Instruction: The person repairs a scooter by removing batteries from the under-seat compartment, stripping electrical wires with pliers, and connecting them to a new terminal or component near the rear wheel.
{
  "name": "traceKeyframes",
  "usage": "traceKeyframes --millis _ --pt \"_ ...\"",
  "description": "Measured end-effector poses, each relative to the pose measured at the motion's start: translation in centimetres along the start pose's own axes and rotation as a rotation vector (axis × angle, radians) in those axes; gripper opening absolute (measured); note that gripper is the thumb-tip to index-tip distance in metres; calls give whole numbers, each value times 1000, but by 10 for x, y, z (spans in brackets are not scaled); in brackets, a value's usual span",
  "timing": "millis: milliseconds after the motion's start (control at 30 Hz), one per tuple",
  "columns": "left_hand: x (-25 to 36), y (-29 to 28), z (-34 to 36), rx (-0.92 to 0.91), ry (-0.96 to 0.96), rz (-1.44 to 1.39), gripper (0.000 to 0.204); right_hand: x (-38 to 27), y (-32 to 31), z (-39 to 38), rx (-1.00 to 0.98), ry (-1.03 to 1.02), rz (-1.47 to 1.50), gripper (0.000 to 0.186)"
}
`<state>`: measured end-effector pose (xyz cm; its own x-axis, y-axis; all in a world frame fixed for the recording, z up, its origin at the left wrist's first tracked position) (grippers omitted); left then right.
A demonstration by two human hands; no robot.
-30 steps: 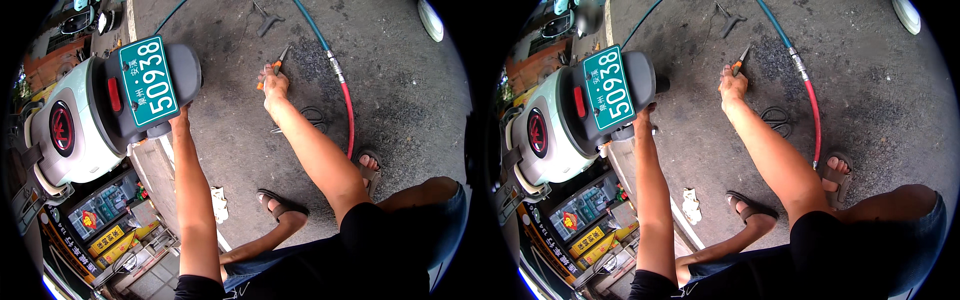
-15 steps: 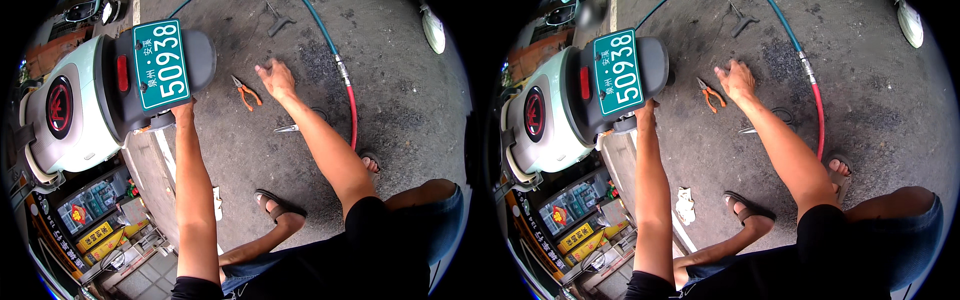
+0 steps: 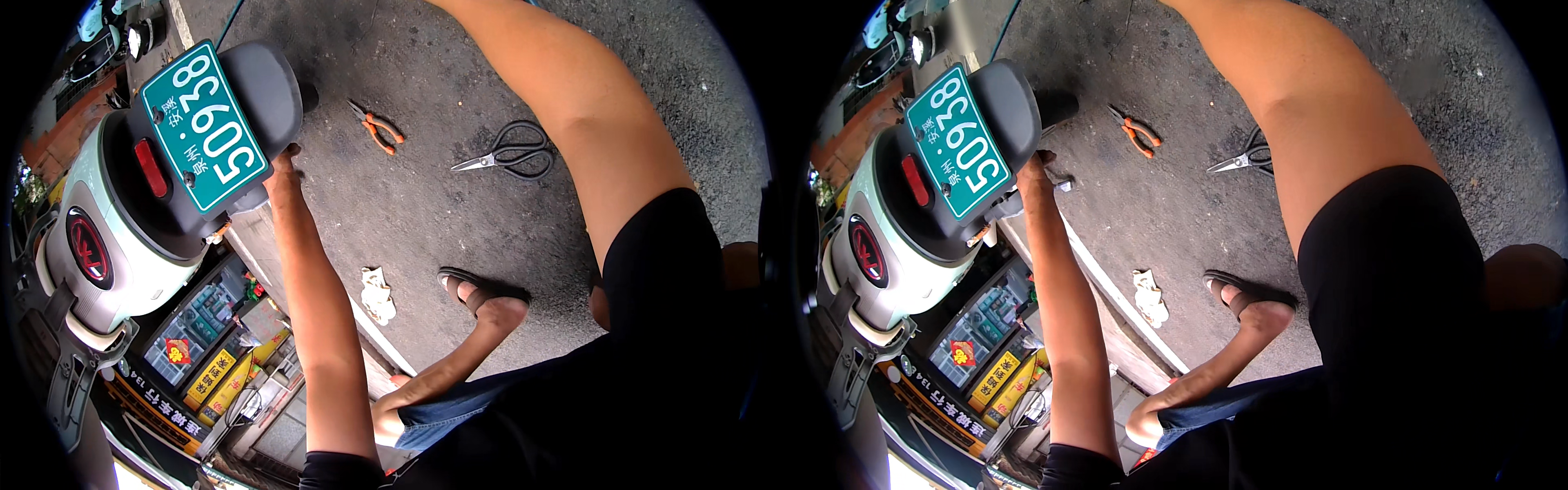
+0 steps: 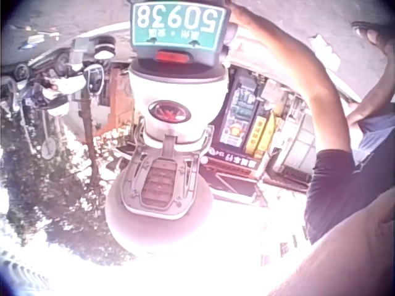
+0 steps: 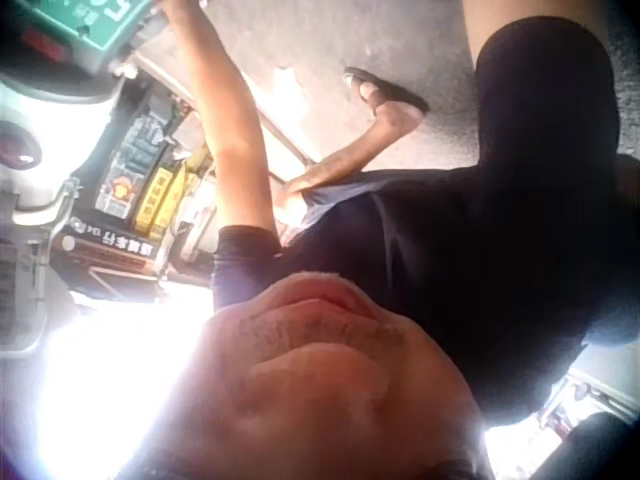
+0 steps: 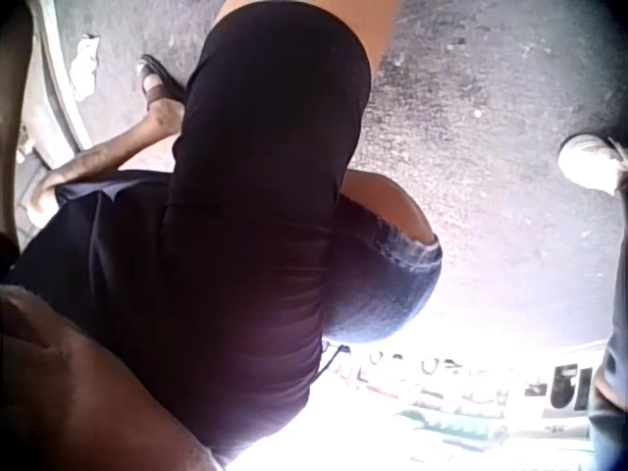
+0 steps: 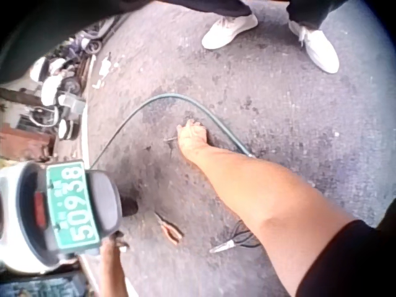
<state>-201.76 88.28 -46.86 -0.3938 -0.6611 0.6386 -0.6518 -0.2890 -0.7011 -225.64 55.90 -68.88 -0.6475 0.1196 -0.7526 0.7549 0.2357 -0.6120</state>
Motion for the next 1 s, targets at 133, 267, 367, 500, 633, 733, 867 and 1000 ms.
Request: traceKeyframes --millis 133,267,367,500,633,733,867,1000 --pt "-7 -27 -2 4 -21 25 58 -83 -21 -106 -313 -183 288 55" --pt "-26 -39 11 68 9 -82 51 -77 32 -207 -389 -49 827 46" --pt "-32 -35 19 6 -94 -152 47 -80 25 -256 -298 24 1026 38" --pt "-14 -21 13 27 -97 -129 44 -112 42 -295 -767 101 1468 30" --pt "-11 -28 11 70 -63 -109 44 -99 50 -314 -494 134 900 26" --pt "-18 -32 6 93 -101 -131 44 -80 37 -345 -443 289 1096 25" --pt "-9 -22 0 84 -118 -158 45 -88 30 -331 -421 180 871 24" --pt "-10 -26 3 103 -87 -92 42 -98 43 -318 -501 73 834 24"
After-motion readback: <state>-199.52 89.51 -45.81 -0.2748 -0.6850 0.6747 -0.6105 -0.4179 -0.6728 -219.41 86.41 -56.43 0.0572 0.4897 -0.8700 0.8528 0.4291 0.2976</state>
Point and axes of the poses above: each hand's wrist, its own z-axis towards the middle knuckle, its own y-axis out of the palm, x = y × z, the point moved 10 cm from there along z, towards the middle knuckle, and after that the axes turned 11 degrees about -x, right-handed, at the moved point
